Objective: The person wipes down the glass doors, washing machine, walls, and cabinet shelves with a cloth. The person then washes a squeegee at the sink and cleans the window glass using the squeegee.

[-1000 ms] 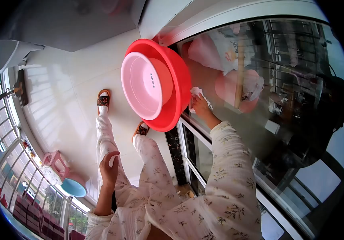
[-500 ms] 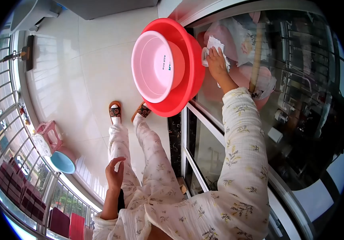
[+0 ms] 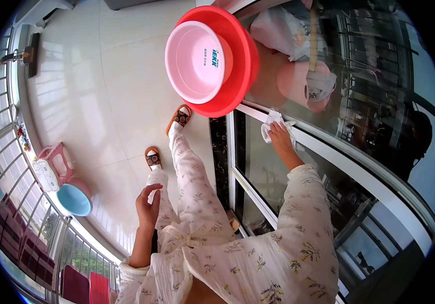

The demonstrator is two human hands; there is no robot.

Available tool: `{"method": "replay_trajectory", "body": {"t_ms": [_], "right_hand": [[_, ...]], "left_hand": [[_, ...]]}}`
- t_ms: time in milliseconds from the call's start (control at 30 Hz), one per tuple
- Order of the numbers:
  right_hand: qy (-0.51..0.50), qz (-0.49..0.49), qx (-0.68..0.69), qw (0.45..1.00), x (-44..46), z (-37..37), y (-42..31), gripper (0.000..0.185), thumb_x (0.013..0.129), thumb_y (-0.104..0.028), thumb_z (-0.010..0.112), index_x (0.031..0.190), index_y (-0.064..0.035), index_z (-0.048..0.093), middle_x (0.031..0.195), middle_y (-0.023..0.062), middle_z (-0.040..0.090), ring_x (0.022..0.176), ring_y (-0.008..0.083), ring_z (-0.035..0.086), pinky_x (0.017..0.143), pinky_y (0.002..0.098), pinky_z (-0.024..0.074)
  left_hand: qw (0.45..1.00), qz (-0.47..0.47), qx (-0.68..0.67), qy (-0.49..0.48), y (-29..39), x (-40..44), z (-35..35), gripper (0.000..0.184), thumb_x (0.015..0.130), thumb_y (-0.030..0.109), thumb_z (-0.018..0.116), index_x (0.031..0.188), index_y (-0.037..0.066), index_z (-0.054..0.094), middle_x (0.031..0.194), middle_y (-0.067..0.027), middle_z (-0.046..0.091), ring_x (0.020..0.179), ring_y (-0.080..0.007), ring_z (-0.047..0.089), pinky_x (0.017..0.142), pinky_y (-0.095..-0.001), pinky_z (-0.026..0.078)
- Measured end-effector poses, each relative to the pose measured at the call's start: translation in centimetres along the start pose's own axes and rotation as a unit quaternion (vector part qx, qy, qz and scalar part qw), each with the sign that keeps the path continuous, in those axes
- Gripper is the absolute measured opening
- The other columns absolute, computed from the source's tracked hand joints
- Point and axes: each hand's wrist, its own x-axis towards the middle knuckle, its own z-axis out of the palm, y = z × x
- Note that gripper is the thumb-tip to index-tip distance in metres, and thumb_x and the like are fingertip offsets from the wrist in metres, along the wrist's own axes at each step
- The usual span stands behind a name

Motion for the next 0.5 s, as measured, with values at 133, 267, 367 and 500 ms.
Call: {"method": "replay_trajectory", "body": {"t_ms": [133,267,367,500], "right_hand": [[-0.056,0.104,0.043,0.992,-13.2,-5.1,-1.4,0.020,0.086,-0.010,0.054,0.102,-0.0088,0.067,0.131,0.0102,0.057,0.129,0.0252,0.046,0.112,0.0436,0.0292],[0.019,0.202,-0.011,0.979,-20.9,-15.4,-0.5,0.033,0.083,-0.002,0.058,0.115,-0.0092,0.064,0.145,0.0107,0.046,0.136,0.0275,0.040,0.111,0.0497,0.0287],[0.099,0.332,-0.131,0.929,-22.5,-23.1,0.4,0.046,0.079,0.002,0.064,0.123,-0.0099,0.060,0.147,0.0105,0.044,0.138,0.0288,0.038,0.111,0.0526,0.0279],[0.065,0.356,-0.135,0.923,-22.6,-23.7,-0.1,0.058,0.072,-0.002,0.073,0.127,-0.0141,0.058,0.151,0.0081,0.039,0.141,0.0286,0.033,0.112,0.0544,0.0249]], "left_hand": [[0.999,0.024,-0.002,-0.021,-2.9,-3.3,-2.6,0.015,0.086,-0.004,0.060,0.098,0.000,0.066,0.097,-0.0114,0.071,0.095,-0.0237,0.068,0.089,-0.0319,0.049],[0.997,0.047,0.027,-0.045,-5.2,-6.2,-4.5,0.014,0.085,-0.005,0.059,0.096,0.000,0.066,0.096,-0.0110,0.071,0.093,-0.0248,0.068,0.087,-0.0328,0.050],[0.996,0.056,0.039,-0.060,-6.5,-7.6,-4.6,0.014,0.085,-0.004,0.059,0.096,0.000,0.066,0.096,-0.0117,0.071,0.092,-0.0253,0.068,0.086,-0.0329,0.051],[0.997,0.047,0.017,-0.066,-8.4,-8.7,-2.8,0.013,0.085,-0.003,0.059,0.096,0.000,0.066,0.095,-0.0125,0.071,0.092,-0.0262,0.068,0.085,-0.0325,0.050]]}}
